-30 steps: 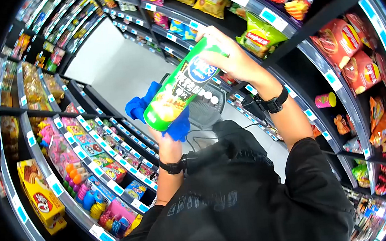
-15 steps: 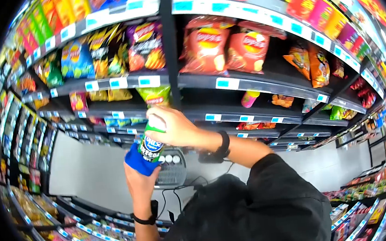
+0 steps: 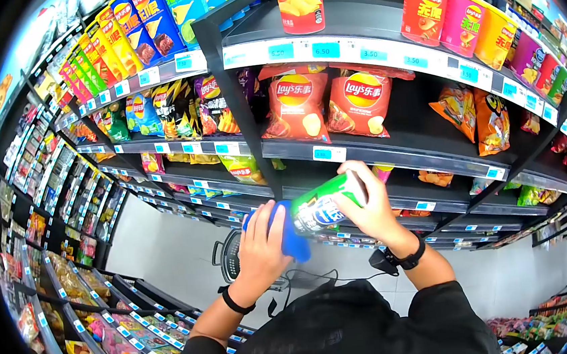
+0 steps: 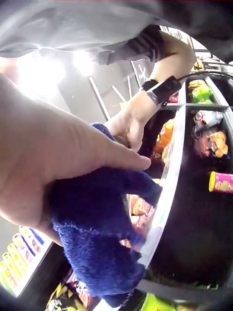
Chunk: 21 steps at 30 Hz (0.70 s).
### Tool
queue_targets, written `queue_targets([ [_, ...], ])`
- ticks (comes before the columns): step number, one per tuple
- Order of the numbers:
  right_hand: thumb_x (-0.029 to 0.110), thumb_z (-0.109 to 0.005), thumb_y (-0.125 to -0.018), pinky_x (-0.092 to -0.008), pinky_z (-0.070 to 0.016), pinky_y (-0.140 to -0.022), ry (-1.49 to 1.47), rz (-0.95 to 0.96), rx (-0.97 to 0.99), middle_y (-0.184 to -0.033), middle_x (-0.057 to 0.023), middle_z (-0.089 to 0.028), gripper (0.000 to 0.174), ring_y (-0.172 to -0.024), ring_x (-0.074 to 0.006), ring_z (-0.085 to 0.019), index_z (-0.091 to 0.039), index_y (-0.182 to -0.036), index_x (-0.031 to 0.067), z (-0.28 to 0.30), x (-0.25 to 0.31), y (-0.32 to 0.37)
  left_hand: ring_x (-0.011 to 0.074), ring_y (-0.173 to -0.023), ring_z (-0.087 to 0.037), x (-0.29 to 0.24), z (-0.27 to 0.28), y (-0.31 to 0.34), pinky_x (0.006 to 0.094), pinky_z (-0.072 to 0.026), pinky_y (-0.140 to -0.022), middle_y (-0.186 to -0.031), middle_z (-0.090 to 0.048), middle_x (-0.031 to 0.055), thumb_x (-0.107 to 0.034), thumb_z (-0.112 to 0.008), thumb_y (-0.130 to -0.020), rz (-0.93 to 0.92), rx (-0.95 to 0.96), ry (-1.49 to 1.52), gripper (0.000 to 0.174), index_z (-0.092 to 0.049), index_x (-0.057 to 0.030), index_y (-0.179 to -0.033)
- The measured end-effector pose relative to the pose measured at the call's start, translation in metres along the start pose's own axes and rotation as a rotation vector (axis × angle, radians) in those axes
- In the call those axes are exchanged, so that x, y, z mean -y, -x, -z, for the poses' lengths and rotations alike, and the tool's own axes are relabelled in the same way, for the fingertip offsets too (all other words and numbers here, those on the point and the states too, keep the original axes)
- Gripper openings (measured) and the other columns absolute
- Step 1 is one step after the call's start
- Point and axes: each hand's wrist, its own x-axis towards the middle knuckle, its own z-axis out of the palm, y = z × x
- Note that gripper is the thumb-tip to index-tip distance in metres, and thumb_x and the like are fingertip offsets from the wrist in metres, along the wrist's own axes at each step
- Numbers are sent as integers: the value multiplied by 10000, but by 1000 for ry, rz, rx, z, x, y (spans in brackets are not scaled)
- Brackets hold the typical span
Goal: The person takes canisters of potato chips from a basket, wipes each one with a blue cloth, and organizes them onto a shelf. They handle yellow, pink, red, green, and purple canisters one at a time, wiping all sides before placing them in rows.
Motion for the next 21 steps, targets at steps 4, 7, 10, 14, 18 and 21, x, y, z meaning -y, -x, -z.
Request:
queue_targets([
  [4,127,-763,-769,-318,-454,-836,-24,123,34,-1030,-103,-567,467,-942,-180,-566,-537,-1164,23,36,5,10,381,-1163,-604,-20,21,-41,449,-494,-993,-1311,-592,206,-193,-825,-690,29,189,325,807,-497,-50,-1413],
  [7,188,-797,-730,-346,-476,-845,59,312,221,-1061,-135,-594,504,-960,-244,-588,-569,-1150,26,62,8,8,290,-1046,-684,-18,18,-56,394,-535,-932,-1186,-677,179,-231,-889,-714,106,642,870,835,-483,-9,-1408],
  [10,206,-836,-711,-376,-499,-857,-60,333,456,-1091,-146,-604,526,-1007,-282,-614,-588,-1145,44,78,6,6,189,-1081,-668,-3,-35,-42,353,-519,-974,-1164,-706,130,-239,-919,-696,447,1388,1620,891,-465,7,-1422],
  [14,204,-833,-699,-376,-493,-908,-136,253,633,-1134,-138,-599,546,-1052,-273,-614,-585,-1156,36,105,-6,-4,328,-1196,-626,-49,-72,-10,434,-484,-1051,-1330,-604,225,-311,-891,-690,724,1281,2224,963,-416,37,-1452],
  [18,324,-797,-759,-402,-444,-1040,0,-14,407,-1344,-215,-555,833,-1243,-342,-565,-447,-1453,25,131,-20,0,306,-1165,-648,-67,-89,-26,402,-499,-1019,-1284,-639,192,-293,-882,-700,785,982,1862,949,-411,8,-1467],
  [21,253,-826,-792,-369,-459,-1006,-83,-202,341,-1317,-199,-577,816,-1192,-279,-586,-446,-1491,72,135,-44,18,242,-1097,-674,-91,-97,-44,371,-513,-968,-1203,-676,172,-253,-881,-697,409,536,946,940,-401,0,-1465],
])
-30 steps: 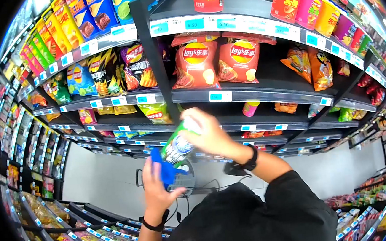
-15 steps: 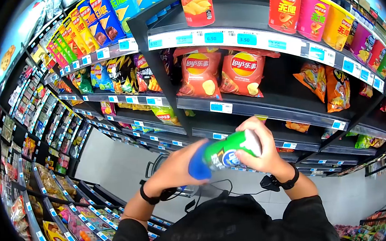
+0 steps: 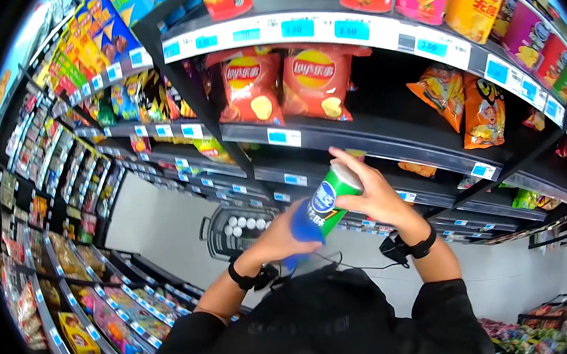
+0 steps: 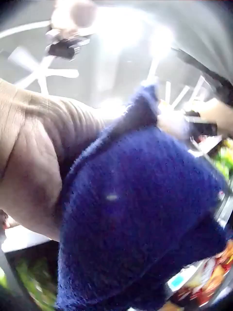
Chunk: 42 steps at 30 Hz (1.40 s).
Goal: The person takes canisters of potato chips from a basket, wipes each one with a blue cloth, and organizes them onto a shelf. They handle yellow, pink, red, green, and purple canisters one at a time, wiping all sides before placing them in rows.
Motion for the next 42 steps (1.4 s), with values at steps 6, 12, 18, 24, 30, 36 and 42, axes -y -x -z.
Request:
queue_targets([
  [6,102,-775,-716,-323,-494,-842,124,209,122,-1043,-123,-632,387,-944,-231,-625,-650,-1061,-20,-18,-22,18,145,-1017,-644,39,-40,8,333,-548,-892,-1163,-669,89,-285,-911,-717,257,541,747,810,-499,-30,-1366],
  [12,268,-810,-640,-408,-514,-893,-120,469,442,-1123,-188,-613,511,-1057,-303,-617,-658,-1036,-18,-25,-42,-9,326,-1208,-619,52,-60,23,415,-520,-1012,-1315,-608,242,-261,-848,-747,221,586,1489,849,-443,50,-1425],
  [18,667,-806,-701,-475,-428,-1059,-264,-99,-40,-1510,-214,-356,1257,-1330,-341,-461,-151,-1583,55,-64,-69,0,246,-1182,-615,77,-50,37,418,-506,-1025,-1292,-623,141,-201,-881,-732,-12,-319,1037,852,-443,-2,-1436],
  [24,267,-928,-710,-365,-450,-1044,-210,-210,78,-1380,-161,-504,1062,-1261,-217,-522,-289,-1504,-30,-139,-101,40,218,-1181,-618,68,-24,41,397,-484,-1058,-1273,-628,104,-69,-864,-738,-269,-721,1169,810,-437,-13,-1424],
  [30,187,-826,-780,-359,-405,-1099,-290,-220,405,-1425,-144,-512,1003,-1312,-218,-513,-233,-1555,-43,-144,-82,12,287,-1303,-541,68,25,64,451,-486,-1066,-1417,-535,145,-398,-840,-774,-354,-613,1179,946,-365,-20,-1499],
  [36,638,-585,-896,-410,-593,-718,-1213,-637,844,-1115,-251,-642,869,-833,-327,-704,-391,-1452,-2,-166,-95,15,341,-1408,-436,65,53,65,519,-436,-1116,-1540,-401,176,-682,-738,-777,-540,-378,1292,1152,-186,-85,-1593],
  [42,313,-720,-860,-390,-597,-784,-420,-255,330,-1225,-205,-639,710,-912,-319,-718,-424,-1428,6,-195,-43,-7,330,-1368,-478,71,71,66,515,-441,-1112,-1508,-442,179,-626,-765,-786,-426,-397,1220,1074,-275,-52,-1550],
])
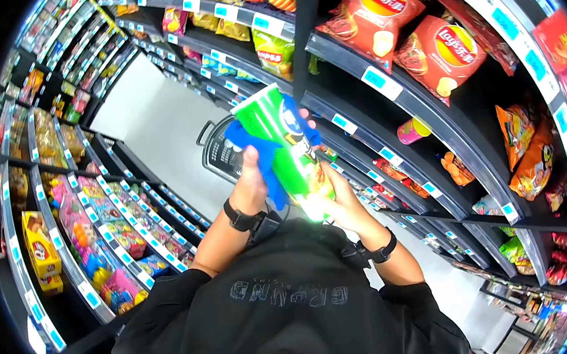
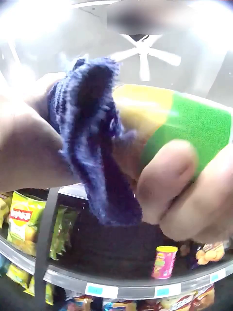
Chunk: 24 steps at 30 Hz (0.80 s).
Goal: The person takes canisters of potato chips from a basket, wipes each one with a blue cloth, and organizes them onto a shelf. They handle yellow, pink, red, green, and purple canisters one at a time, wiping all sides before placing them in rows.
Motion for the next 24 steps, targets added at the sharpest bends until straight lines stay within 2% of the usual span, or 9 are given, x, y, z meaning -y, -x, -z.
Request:
queue_targets([
  [3,255,-838,-750,-410,-581,-727,981,295,-482,-1078,-202,-678,802,-842,-378,-710,-465,-1422,28,-16,18,-13,292,-1316,-531,0,0,-3,431,-452,-1100,-1446,-517,165,-356,-750,-892,-61,-172,-180,764,-393,-24,-1480],
  [6,262,-875,-656,-413,-556,-672,1343,360,-653,-981,-138,-625,889,-836,-321,-662,-500,-1439,73,-18,5,-20,209,-1144,-616,-2,-5,-15,386,-516,-1001,-1250,-619,92,-170,-653,-981,-114,-500,-186,433,-495,-37,-1361],
  [10,226,-894,-632,-411,-558,-728,1256,350,-682,-1026,-161,-640,903,-885,-334,-669,-510,-1432,59,-19,9,-20,189,-1201,-548,-8,-12,-36,362,-467,-1037,-1350,-534,68,-65,-672,-948,-141,-496,-84,689,-317,-93,-1539],
  [14,208,-879,-680,-407,-547,-843,707,353,-608,-1076,-201,-660,846,-956,-352,-691,-502,-1408,-4,-5,14,-14,276,-1339,-468,-11,-30,-45,462,-333,-1163,-1491,-446,117,-480,-511,-1031,-384,-364,-15,738,-202,-120,-1596],
  [16,186,-895,-667,-396,-541,-858,822,410,-696,-1110,-196,-648,847,-991,-338,-675,-511,-1397,-5,4,18,-2,315,-1368,-451,-30,-28,-47,496,-291,-1186,-1524,-417,150,-665,-420,-988,-403,-159,-36,864,-178,-107,-1601],
  [18,154,-915,-634,-415,-536,-865,953,518,-729,-1153,-192,-620,835,-1018,-352,-645,-545,-1366,0,23,15,9,349,-1417,-408,-49,-36,-46,517,-318,-1172,-1548,-394,185,-729,-492,-922,-356,-49,-43,990,-168,-74,-1591],
  [20,136,-910,-603,-418,-537,-840,1044,537,-690,-1127,-187,-618,805,-983,-352,-639,-584,-1327,-2,32,21,17,350,-1414,-424,-59,-38,-50,498,-340,-1155,-1539,-417,206,-669,-588,-900,-277,151,-389,931,-312,-66,-1554],
  [22,139,-920,-588,-417,-543,-827,1145,577,-628,-1109,-198,-619,825,-964,-353,-649,-575,-1318,-27,39,22,28,294,-1331,-523,-92,-68,-60,388,-382,-1106,-1451,-528,180,-391,-769,-804,-186,475,-1163,665,-607,-20,-1332],
  [24,127,-920,-562,-421,-544,-804,1161,636,-605,-1092,-213,-612,842,-938,-351,-646,-571,-1311,-38,45,20,35,275,-1305,-533,-88,-83,-65,382,-397,-1092,-1410,-555,153,-290,-805,-783,-102,481,-1120,662,-589,-8,-1342],
])
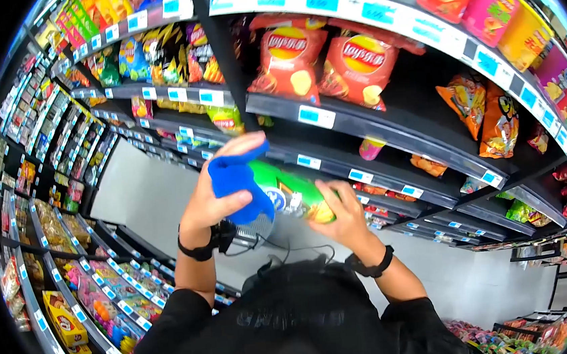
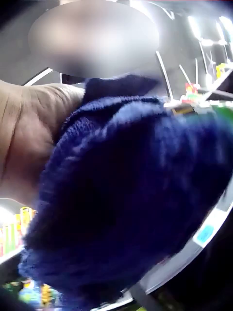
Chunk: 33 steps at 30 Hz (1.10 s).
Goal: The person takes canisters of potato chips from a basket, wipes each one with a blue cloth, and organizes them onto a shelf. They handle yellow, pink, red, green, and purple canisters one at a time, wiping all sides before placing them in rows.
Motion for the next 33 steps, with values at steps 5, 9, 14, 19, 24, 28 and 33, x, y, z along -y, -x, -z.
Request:
queue_targets([
  [5,152,-928,-558,-443,-544,-775,-76,85,-18,-1090,-233,-612,834,-926,-365,-628,-554,-1282,-23,23,-18,21,176,-959,-676,-15,-30,-14,302,-528,-882,-1110,-693,89,-266,-734,-925,426,-13,375,409,-631,-4,-1222],
  [9,179,-919,-574,-410,-551,-784,-144,-18,-90,-1081,-208,-635,787,-914,-348,-660,-602,-1262,-33,45,-14,26,250,-1036,-680,-12,-59,-20,375,-545,-940,-1124,-683,125,-486,-618,-970,497,-129,803,583,-551,-14,-1305],
  [14,284,-913,-677,-418,-556,-893,-409,-402,-145,-1169,-263,-649,1006,-1059,-382,-684,-375,-1459,-51,62,6,30,258,-1303,-523,42,-145,9,413,-429,-1104,-1371,-547,128,-416,-681,-894,388,-163,937,756,-369,-39,-1471],
  [19,409,-738,-829,-438,-536,-857,85,-234,47,-1152,-265,-620,771,-1025,-433,-638,-444,-1372,-52,115,11,14,221,-1231,-570,42,-193,0,389,-494,-1035,-1346,-562,114,-117,-898,-693,439,-164,749,973,-343,-34,-1488],
  [24,205,-826,-759,-352,-555,-866,-641,-438,11,-1294,-188,-602,825,-1157,-308,-627,-413,-1445,9,187,-4,-43,241,-1214,-603,27,-179,-10,413,-501,-1028,-1323,-603,130,-142,-926,-650,403,261,886,1037,-342,-21,-1498],
  [28,218,-864,-712,-374,-530,-948,-389,-31,497,-1244,-186,-659,773,-1148,-285,-660,-528,-1371,-5,225,7,-102,230,-1171,-624,-3,-171,-24,405,-502,-1024,-1272,-643,142,-208,-947,-650,391,490,791,952,-438,-12,-1431],
  [33,286,-924,-585,-316,-517,-909,-354,-46,418,-1154,-126,-686,771,-1021,-204,-681,-635,-1232,-19,261,42,-160,262,-1302,-534,5,-144,-19,421,-421,-1112,-1417,-533,153,-293,-741,-835,475,221,1022,806,-382,-21,-1504],
])
